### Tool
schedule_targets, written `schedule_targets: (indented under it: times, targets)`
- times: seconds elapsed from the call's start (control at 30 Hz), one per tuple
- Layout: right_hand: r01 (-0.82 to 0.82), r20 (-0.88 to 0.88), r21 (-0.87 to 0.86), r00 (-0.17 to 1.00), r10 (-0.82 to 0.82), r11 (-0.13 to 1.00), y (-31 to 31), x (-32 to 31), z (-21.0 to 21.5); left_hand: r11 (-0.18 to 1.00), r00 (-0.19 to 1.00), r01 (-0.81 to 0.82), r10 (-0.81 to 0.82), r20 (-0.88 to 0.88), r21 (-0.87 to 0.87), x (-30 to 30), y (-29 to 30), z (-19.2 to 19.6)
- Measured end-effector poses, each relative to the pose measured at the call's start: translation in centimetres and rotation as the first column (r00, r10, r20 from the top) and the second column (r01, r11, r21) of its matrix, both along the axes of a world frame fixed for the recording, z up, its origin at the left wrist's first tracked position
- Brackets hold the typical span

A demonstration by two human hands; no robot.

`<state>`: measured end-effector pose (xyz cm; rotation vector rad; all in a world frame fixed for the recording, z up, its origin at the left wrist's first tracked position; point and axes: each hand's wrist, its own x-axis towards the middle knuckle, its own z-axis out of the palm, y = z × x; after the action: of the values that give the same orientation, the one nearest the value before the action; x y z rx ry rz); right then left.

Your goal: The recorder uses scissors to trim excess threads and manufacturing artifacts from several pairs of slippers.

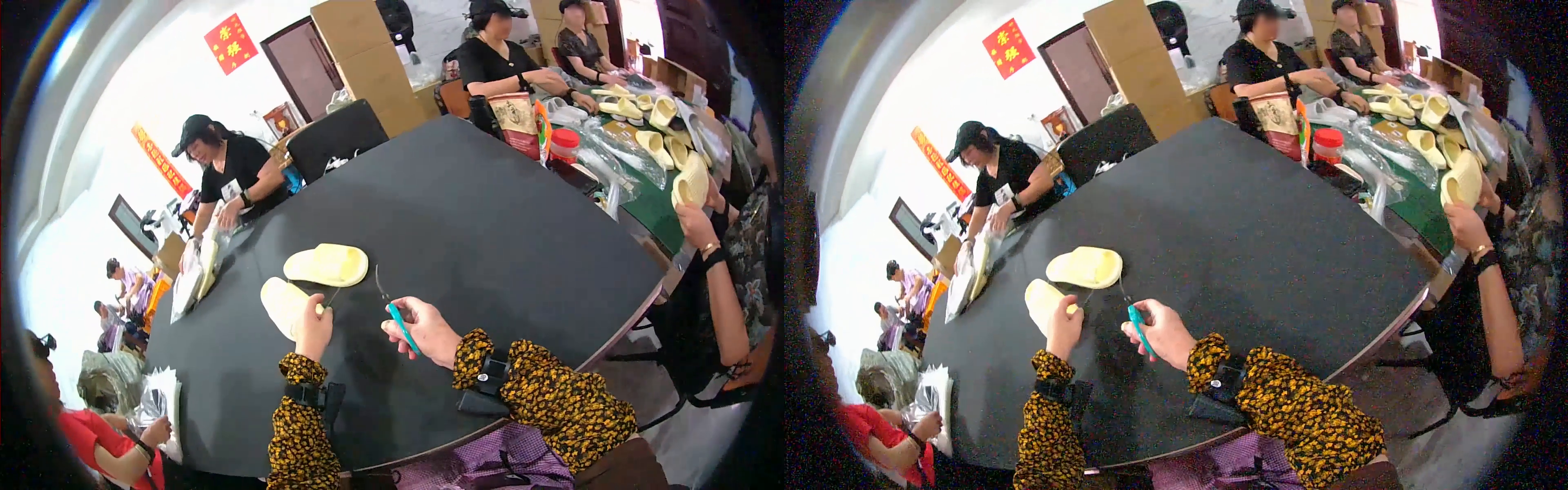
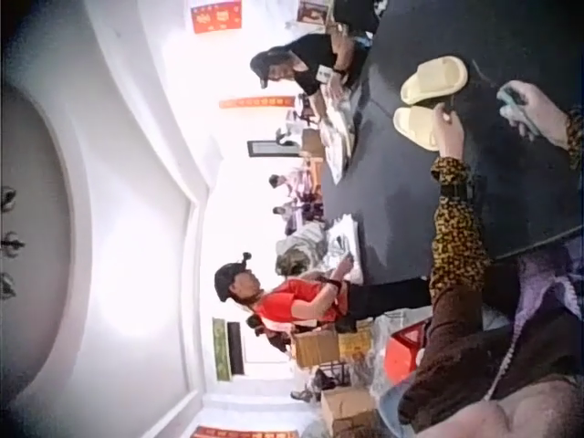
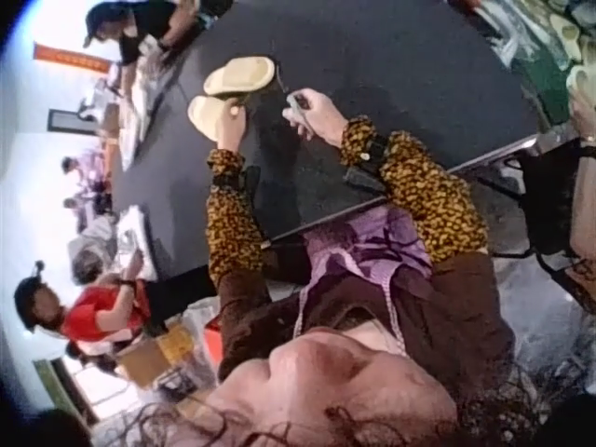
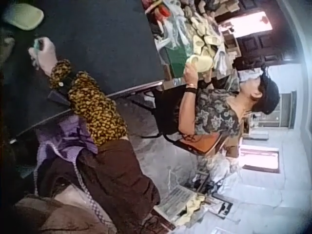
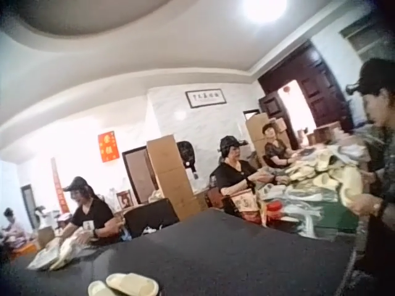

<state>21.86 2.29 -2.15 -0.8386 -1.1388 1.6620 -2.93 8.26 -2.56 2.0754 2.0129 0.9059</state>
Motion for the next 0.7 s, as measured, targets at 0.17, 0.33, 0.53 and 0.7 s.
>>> schedule_targets:
  times: [0.17, 0.33, 0.53, 0.7]
  targets:
    - [0.001, 0.002, 0.004, 1.000, -0.001, 1.000, -0.2, 0.6, 0.0, 0.997, 0.993, 0.071, -0.067, -0.101, 0.038, 0.1, 2.9, -1.9]
    - [-0.013, 0.066, 0.025, 0.998, 0.012, 1.000, -0.9, 0.3, 1.0, 0.980, 0.980, 0.164, -0.148, -0.131, 0.113, -0.6, 3.8, -2.7]
    - [-0.027, -0.009, 0.015, 1.000, 0.027, 1.000, 0.1, -0.1, -0.5, 0.960, 0.958, 0.272, -0.264, 0.115, -0.064, 4.7, 0.5, -0.6]
    - [-0.010, -0.073, 0.077, 0.997, 0.015, 0.997, 0.1, 0.9, -0.2, 0.883, 0.898, 0.416, -0.360, 0.253, -0.218, 9.3, -4.5, 2.5]
